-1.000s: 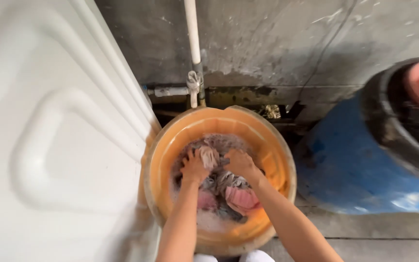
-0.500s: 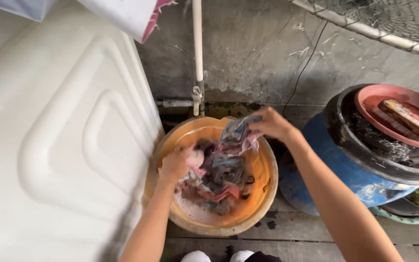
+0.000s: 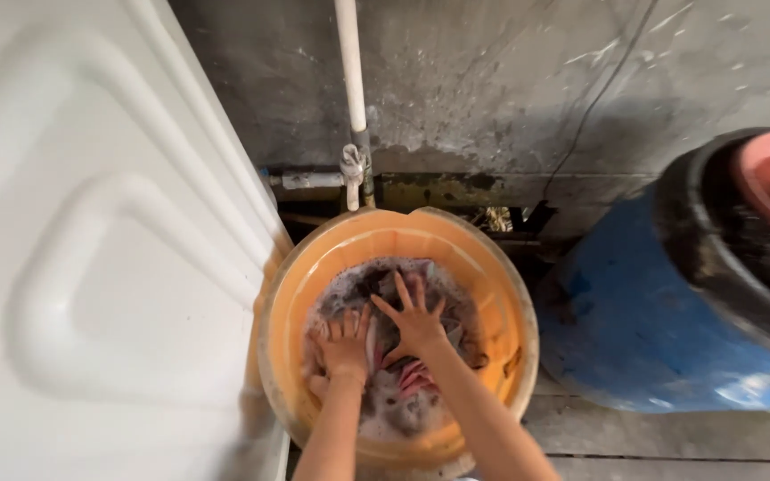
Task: Washing clothes by hand using a plastic wash bucket and soap water.
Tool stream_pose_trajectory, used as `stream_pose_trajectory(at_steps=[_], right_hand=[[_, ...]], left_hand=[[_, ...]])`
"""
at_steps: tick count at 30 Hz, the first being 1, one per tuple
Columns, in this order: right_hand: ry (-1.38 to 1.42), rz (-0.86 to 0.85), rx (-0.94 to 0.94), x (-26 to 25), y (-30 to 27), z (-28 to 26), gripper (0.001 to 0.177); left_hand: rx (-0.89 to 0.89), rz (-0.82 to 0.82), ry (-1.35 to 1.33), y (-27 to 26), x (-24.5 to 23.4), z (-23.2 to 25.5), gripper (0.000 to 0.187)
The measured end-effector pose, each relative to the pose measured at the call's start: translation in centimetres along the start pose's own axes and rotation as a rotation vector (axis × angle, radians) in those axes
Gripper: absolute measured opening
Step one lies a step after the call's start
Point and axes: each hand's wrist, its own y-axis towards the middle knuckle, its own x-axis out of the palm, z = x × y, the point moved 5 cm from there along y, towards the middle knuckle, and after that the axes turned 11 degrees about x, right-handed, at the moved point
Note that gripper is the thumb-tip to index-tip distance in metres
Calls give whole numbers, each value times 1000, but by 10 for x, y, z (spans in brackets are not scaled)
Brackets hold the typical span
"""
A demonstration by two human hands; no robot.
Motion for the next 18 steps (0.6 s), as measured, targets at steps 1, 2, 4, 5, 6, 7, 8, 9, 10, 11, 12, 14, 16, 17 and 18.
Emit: stream_pose_trajectory(at_steps=[1,2,4,5,6,7,8,9,10,11,12,14,16,17,18], right_hand=[[3,-8,-6,18,19,-2,138],[52,-7,65,35,41,0,126],[103,-27,124,82,83,7,115],[257,139,106,102,103,12,74],[415,319,107,116,127,24,42],[421,313,106,116,130,19,42],[412,266,141,117,131,18,32],[403,219,176,118,131,17,25],[401,213,177,117,132,12,25],[460,200,222,116,132,10,31],[522,186,266,116,131,4,38],[424,235,248,64,92,-6,49],[321,295,226,33,67,-13,61],[224,390,140,25,63,-18,64],[131,490,54,13,62,-25,67]], left_hand=[[-2,-10,1,0,-19,-4,87],[-2,-48,-52,2,-37,-9,81],[-8,-107,-106,-3,-40,-33,76],[-12,-82,-110,-5,-35,-34,75],[-10,-41,-107,6,-40,-21,74],[-8,-1,-105,11,-40,-23,74],[-5,41,-107,16,-42,-21,73],[-2,84,-109,20,-44,-20,72],[0,126,-114,23,-43,-17,72],[1,168,-119,25,-43,-15,71],[3,208,-120,25,-43,-15,71],[-1,283,-124,20,-30,-17,70],[-8,371,-131,21,-17,-15,69],[-9,423,-134,28,-12,-14,68],[-8,482,-129,39,-9,-17,68]])
